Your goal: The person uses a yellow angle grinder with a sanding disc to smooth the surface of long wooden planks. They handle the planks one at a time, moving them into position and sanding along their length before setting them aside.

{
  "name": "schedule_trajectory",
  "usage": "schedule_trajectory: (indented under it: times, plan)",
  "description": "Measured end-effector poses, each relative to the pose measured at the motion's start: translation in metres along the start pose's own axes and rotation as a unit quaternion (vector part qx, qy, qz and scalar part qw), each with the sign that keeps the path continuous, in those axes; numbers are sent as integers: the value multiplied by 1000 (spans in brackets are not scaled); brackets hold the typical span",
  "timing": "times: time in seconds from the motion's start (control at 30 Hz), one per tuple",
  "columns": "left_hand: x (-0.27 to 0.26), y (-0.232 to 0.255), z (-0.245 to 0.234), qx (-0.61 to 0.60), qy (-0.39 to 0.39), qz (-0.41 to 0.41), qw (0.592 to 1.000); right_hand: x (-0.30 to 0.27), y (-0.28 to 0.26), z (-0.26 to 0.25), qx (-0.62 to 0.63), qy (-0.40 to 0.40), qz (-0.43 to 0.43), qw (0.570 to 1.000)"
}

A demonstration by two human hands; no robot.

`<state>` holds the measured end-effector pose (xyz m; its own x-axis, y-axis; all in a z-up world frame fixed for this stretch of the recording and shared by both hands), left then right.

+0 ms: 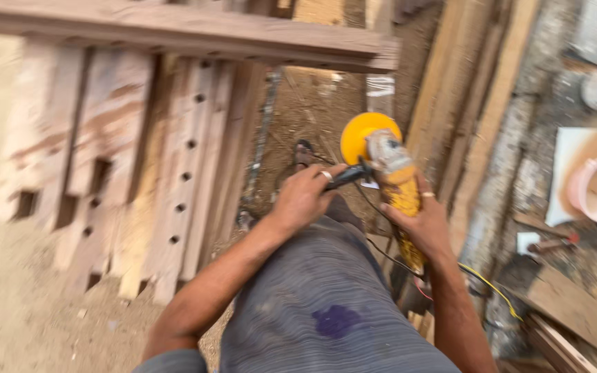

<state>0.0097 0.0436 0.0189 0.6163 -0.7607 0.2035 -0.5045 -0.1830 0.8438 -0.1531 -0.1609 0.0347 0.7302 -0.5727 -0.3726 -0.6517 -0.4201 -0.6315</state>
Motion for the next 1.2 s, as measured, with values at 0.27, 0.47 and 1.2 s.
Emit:
schedule_trajectory:
  times: [0.27, 0.47, 1.2]
  plan:
    - [-123, 17, -61, 25, 41, -8, 999, -112, -46, 66, -18, 57, -111, 992]
    - [-197, 30, -74, 39, 42, -43, 997, -157, -42, 99, -15, 34, -73, 997]
    - [-523, 80, -175, 98, 184, -161, 965, -337, -46, 307, 21, -185, -113, 976]
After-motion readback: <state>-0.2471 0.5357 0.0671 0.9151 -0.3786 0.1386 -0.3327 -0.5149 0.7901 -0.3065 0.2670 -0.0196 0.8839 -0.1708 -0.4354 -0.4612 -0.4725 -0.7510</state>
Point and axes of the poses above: each hand's wrist, its own x-axis towards the middle knuckle, its own z-axis out of the palm, y = z × x, the point moved 7 cm from there along x, towards the middle knuckle, and after that the axes turned 3 degrees about -y, right-handed, at the moved point
